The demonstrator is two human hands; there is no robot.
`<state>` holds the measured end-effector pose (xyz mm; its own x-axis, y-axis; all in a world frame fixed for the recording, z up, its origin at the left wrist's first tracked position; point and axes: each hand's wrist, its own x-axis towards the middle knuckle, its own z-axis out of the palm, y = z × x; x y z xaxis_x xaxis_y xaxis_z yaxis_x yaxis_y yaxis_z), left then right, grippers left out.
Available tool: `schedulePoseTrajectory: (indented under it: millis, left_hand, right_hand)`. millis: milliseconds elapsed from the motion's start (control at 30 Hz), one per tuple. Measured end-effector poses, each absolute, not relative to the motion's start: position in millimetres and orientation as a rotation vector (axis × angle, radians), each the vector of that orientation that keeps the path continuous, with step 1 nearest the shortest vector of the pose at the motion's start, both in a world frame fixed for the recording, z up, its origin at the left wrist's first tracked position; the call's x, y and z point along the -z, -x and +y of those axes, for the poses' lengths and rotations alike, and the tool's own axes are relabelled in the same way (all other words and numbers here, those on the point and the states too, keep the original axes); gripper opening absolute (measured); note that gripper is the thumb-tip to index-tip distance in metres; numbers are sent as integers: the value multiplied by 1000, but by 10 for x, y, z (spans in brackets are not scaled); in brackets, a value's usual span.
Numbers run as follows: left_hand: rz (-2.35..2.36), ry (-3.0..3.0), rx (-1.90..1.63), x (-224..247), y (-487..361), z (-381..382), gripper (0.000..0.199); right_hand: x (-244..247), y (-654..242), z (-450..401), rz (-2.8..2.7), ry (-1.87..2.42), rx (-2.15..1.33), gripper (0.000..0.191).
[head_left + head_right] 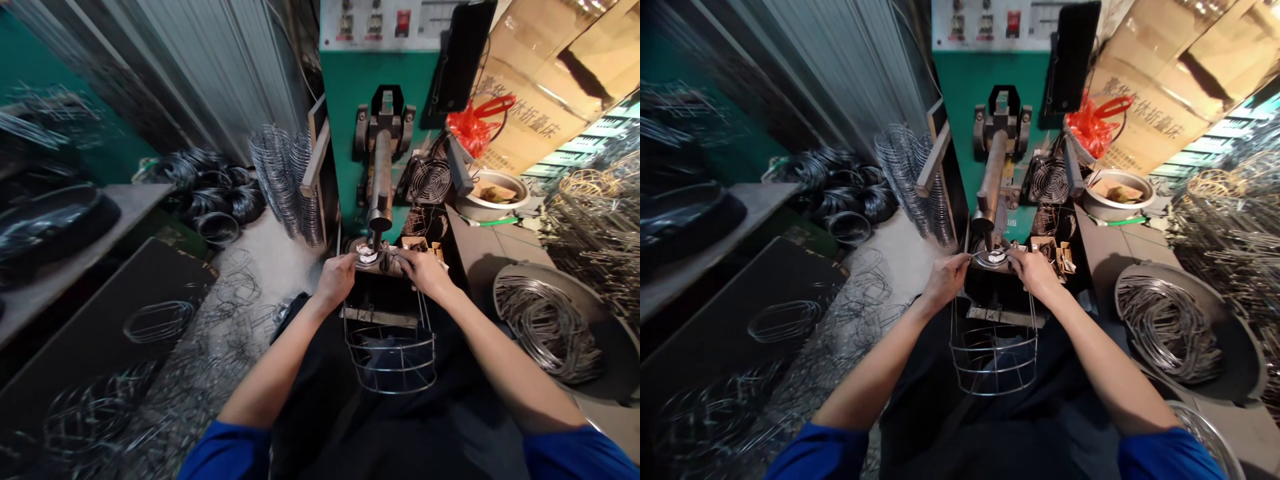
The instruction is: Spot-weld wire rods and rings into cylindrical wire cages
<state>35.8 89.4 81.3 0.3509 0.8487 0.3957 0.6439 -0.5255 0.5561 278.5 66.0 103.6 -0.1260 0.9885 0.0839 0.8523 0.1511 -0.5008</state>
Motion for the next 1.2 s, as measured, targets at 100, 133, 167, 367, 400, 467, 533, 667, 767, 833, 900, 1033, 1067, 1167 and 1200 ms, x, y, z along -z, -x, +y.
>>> schedulePoseTrajectory:
  millis: [100,133,167,367,400,467,533,667,767,833,900,1033,1067,1167,1200]
  left_hand:
    - [1319,-2324,-976,-797,-360,897,21]
    - [1317,-2331,-980,-793,-359,898,21]
    - [1315,-2337,-980,-791,-358,899,22]
    - [1317,-2331,-945,-811,-362,886,23]
    - [1319,-2333,-941,-817,-364,884,23]
    - [1328,-2341,-926,-829,-366,882,23]
    - [1339,-2349,-904,-841,-363,881,23]
    - [1368,-2354,-871,-857,-359,873,22]
    - [1373,-2352,-860,-869,-382,873,21]
    - [1368,-2326,-880,-879,-401,889,20]
    - [1364,-2251,-943,-871,-398,904,19]
    - [1246,-1722,-1087,-704,-285,715,25]
    - [1174,-1507,-1088,-625,-250,579,38]
    - [932,-910,-962,-341,-190,-5,74]
    - [863,-783,-886,-253,-185,-210,83]
  right_hand:
    - [-1043,-2780,660,-2060,1738,-438,30]
    - [-1046,-2780,658,-2067,1732,-430,30]
    - [-1047,-2782,657,-2073,1729,-427,31]
    - [-1011,-2815,670,-2055,1726,-427,32]
    - [-1002,-2820,674,-2060,1710,-420,31]
    - [-988,-2827,678,-2068,1681,-388,31]
    - [-982,-2829,676,-2057,1672,-380,30]
    - [-977,-2828,669,-2024,1639,-490,32]
    - [-972,-2829,681,-1986,1584,-510,31]
    - [-975,-2835,675,-1940,1599,-590,30]
    - [-990,-2850,624,-1879,1635,-732,28]
    - [-1083,-2902,301,-1722,1557,-864,35]
    - [-1118,-2912,173,-1682,1521,-807,36]
    - [-1219,-2886,-257,-1581,1437,-500,30]
    - [-1239,-2861,-384,-1552,1418,-408,29]
